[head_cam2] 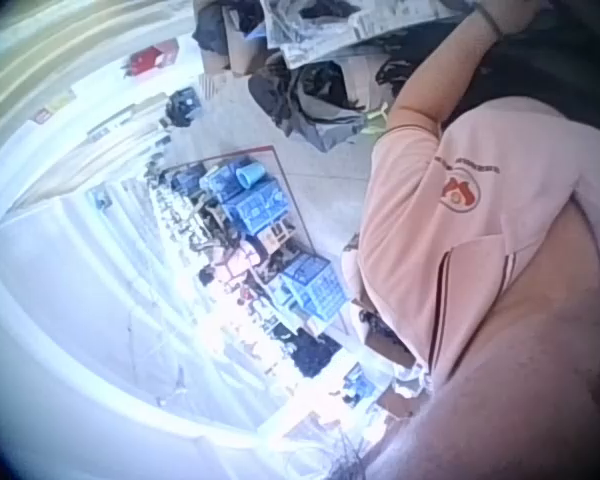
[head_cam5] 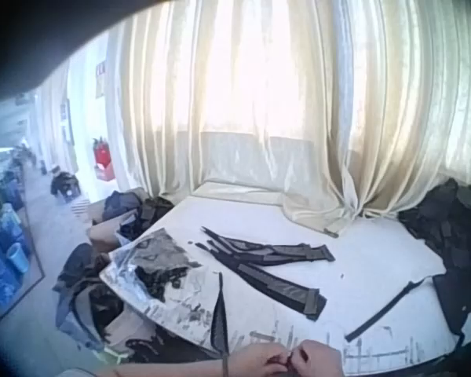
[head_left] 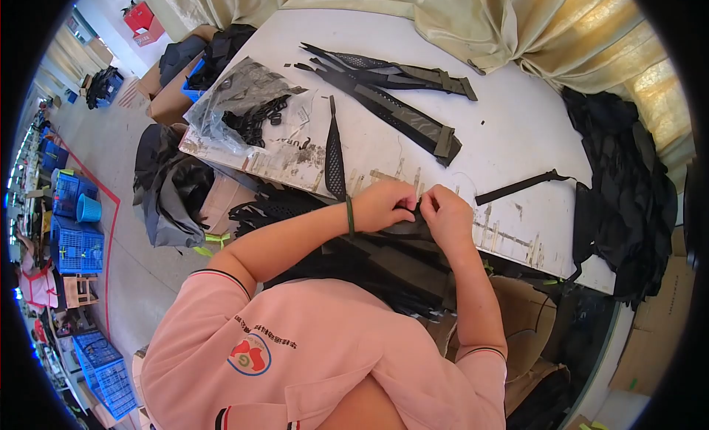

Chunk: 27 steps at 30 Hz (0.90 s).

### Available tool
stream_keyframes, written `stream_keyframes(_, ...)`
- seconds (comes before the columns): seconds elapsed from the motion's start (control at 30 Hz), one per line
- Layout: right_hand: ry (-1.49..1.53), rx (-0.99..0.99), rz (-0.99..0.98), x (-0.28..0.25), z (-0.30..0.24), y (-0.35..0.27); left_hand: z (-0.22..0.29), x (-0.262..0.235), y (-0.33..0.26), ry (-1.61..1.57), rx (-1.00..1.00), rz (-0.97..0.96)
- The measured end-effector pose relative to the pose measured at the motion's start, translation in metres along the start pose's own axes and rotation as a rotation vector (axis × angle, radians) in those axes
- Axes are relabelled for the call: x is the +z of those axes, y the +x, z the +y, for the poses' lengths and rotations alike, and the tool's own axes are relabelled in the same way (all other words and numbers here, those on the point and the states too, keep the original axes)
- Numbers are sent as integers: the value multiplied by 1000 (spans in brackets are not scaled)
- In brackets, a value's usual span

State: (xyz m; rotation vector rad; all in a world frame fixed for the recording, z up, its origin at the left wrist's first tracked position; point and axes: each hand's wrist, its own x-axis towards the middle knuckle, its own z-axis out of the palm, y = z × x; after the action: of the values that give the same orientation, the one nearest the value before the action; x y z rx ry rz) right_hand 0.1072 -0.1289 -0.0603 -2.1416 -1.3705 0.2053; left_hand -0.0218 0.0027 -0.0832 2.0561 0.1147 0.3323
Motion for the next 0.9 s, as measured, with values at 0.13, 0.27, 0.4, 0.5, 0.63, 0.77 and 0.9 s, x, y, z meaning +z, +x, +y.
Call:
stream_keyframes(0.13, 507, 254, -34, 6, 22, -3, 5, 1, -11, 15, 128, 75)
stream_keyframes(0.27, 947, 455, -147, 12, 15, -10, 4, -1, -13, 12, 37, 51)
stream_keyframes(0.4, 1021, 459, -175, 8, -1, -14, 9, 1, -11, -127, -45, 2)
stream_keyframes(0.5, 1238, 419, -209, 0, 6, -12, -1, -4, -12, -625, -106, 48)
stream_keyframes(0.63, 1416, 384, -469, -7, 7, -24, 2, -15, -8, -801, -154, 84)
stream_keyframes(0.77, 1619, 265, -512, 0, -2, -29, 2, -19, -6, -667, -84, 114)
stream_keyframes(0.9, 1701, 333, -366, -3, -16, -26, 3, -23, -3, -544, -11, 117)
